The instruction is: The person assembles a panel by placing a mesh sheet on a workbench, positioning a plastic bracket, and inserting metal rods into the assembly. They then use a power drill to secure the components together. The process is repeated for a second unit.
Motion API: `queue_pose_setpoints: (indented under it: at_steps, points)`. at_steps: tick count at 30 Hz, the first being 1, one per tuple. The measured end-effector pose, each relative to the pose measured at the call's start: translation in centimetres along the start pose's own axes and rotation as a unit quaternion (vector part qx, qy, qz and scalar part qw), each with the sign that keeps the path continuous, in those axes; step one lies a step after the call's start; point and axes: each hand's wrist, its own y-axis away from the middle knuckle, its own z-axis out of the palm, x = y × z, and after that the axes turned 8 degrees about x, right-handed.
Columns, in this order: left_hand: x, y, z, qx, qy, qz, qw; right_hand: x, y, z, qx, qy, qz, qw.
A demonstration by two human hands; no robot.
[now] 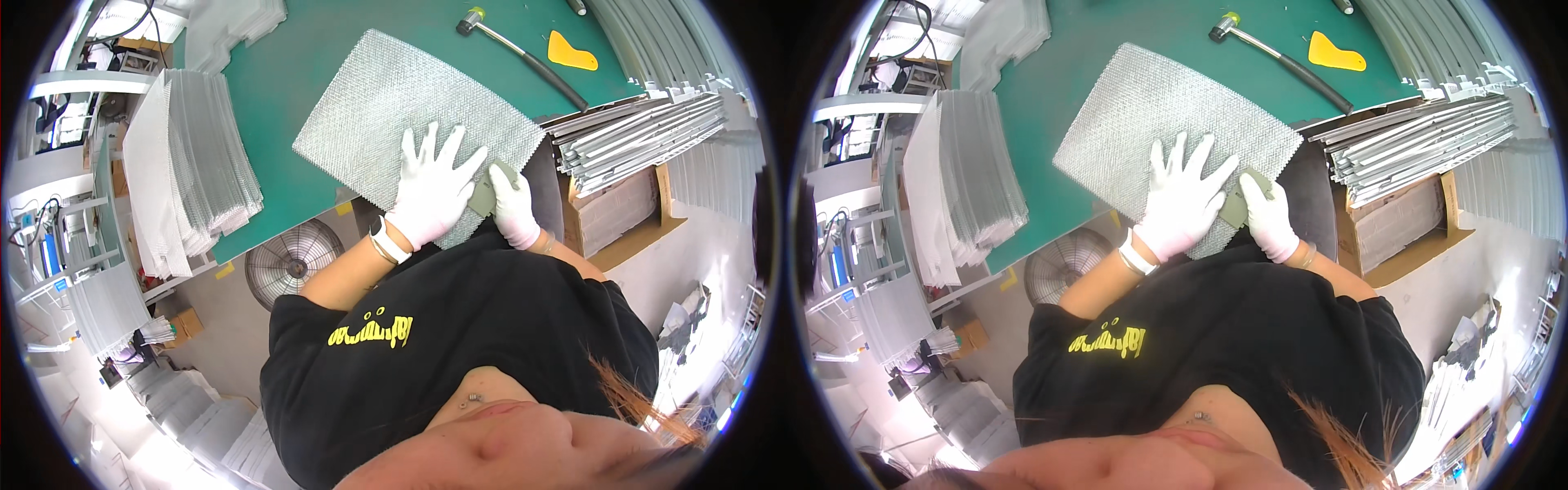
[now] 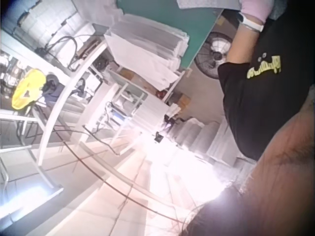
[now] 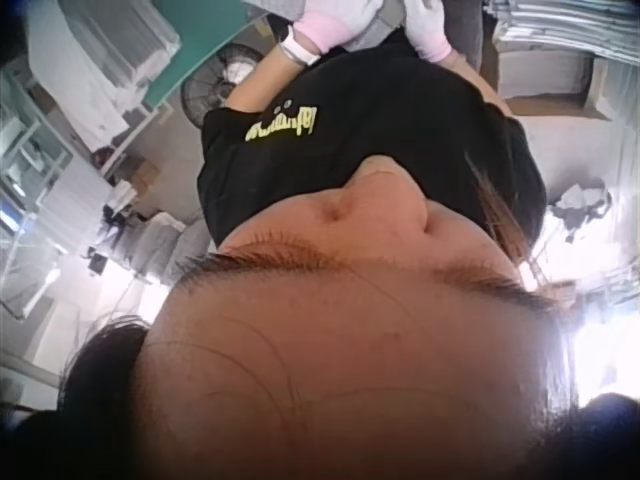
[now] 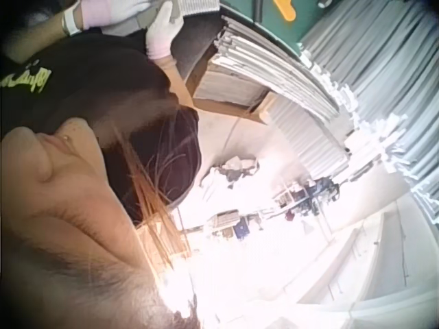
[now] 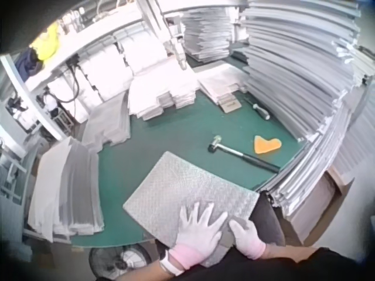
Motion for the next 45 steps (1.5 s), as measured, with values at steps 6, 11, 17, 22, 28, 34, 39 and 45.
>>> queue_pose_setpoints:
  at_steps: [6,11,17,22,28,34,39,45]
  points:
    - [-0.7,-0.6,0.5,-0.009,-0.02,0.02,1.0,0.3,-0.6,2.0,0.014,-0.043,0.035,0.998]
    - [-7.6,-4.6,-1.0,-0.026,0.032,0.145,0.989,-1.9,-3.4,2.7,-0.346,0.233,0.049,0.908]
    - [-8.8,-3.6,-2.2,0.048,-0.024,0.041,0.998,-2.2,-15.7,-9.5,-0.03,0.727,-0.277,0.628]
    - [-9.0,-0.3,-2.3,0.269,0.111,0.016,0.957,-4.7,-16.2,-13.8,-0.076,0.8,-0.237,0.545]
    - [-1.0,7.4,0.4,0.0,0.568,-0.011,0.823,-10.2,-5.2,-6.3,-0.268,0.56,-0.429,0.656]
    - [8.8,2.3,1.6,0.211,0.633,-0.294,0.684,-9.7,3.1,2.7,-0.41,0.397,-0.527,0.631]
    - [4.0,3.9,3.6,0.143,0.769,-0.186,0.595,-6.9,2.5,-1.7,-0.467,0.234,-0.334,0.785]
    - [-2.7,13.7,-4.4,0.223,0.711,-0.129,0.654,-6.2,-1.7,-6.5,-0.247,-0.357,0.179,0.883]
